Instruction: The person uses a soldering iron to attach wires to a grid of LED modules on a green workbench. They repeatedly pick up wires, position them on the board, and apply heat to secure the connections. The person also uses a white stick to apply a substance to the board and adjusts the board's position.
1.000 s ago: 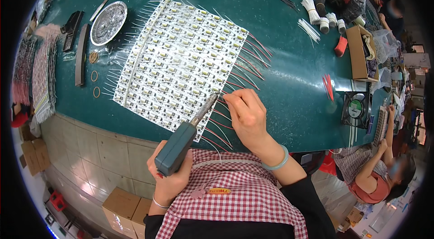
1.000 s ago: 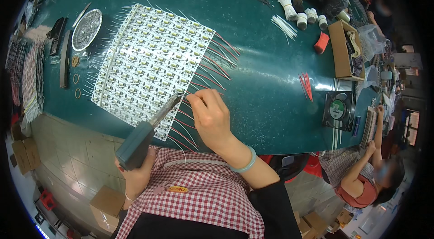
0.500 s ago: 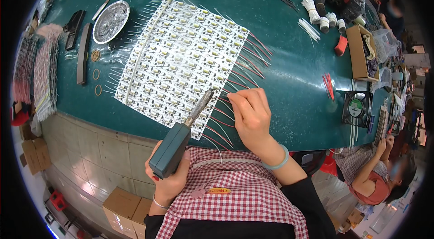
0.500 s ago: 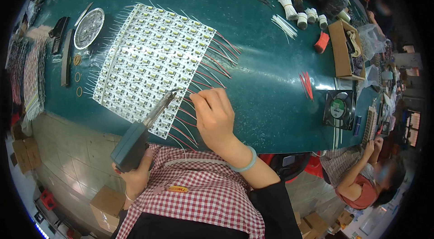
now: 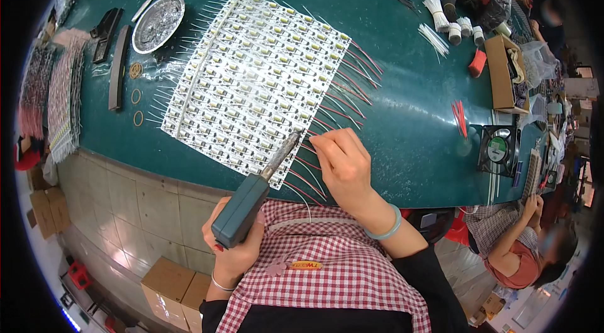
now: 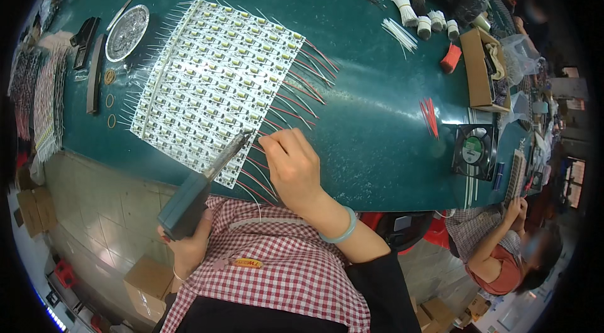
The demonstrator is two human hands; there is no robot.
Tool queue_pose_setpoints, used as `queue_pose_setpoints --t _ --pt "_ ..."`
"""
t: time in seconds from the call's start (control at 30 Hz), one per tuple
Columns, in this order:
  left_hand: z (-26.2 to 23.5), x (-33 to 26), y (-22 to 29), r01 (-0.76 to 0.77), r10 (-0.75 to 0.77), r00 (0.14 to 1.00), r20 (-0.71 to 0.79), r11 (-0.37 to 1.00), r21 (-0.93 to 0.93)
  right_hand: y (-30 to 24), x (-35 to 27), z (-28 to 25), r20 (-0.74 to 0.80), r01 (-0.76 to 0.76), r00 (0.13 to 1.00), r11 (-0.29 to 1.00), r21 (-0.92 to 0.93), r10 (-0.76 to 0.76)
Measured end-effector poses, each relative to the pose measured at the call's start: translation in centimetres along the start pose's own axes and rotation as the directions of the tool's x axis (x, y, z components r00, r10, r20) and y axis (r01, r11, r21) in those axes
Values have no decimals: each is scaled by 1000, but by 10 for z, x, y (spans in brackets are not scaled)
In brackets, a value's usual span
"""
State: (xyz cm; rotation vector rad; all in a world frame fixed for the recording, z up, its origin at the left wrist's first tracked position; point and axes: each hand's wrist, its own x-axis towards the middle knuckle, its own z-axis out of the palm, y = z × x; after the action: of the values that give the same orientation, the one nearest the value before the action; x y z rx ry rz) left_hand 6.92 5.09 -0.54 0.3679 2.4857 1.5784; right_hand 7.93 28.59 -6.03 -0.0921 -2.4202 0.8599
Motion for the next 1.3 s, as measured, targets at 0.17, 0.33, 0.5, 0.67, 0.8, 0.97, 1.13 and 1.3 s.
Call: queue_pose_setpoints --t 0.17,0.33,0.5,0.67,0.8,0.97,1.13,1.3 --pt "0 0 0 -12 11 1000 29 999 36 0 0 1 9 6 1000 1000 -13 -6" --pt "2 2 0 -62 59 998 31 994 89 1 0 2 12 5 1000 1000 -20 -5" --pt "-1 3 2 -72 67 997 49 992 106 -1 1 1 9 9 1000 1000 -30 -9" --pt "-2 -5 -3 -16 17 1000 -15 999 38 -1 0 2 5 9 1000 1000 -28 -9" --pt "-2 -5 -4 -49 49 999 -23 999 16 -1 0 2 2 -2 1000 999 -33 2" --pt "-3 -5 -2 -62 63 998 -15 997 46 -3 1 -1 -26 13 1000 998 -55 -14" --pt "-5 -10 -3 -22 22 999 -40 1000 1 -14 1 -10 -61 27 998 999 -16 -28" --pt "-7 -14 0 12 -14 999 -43 999 -32 -11 -13 2 -20 3 1000 999 43 -2"
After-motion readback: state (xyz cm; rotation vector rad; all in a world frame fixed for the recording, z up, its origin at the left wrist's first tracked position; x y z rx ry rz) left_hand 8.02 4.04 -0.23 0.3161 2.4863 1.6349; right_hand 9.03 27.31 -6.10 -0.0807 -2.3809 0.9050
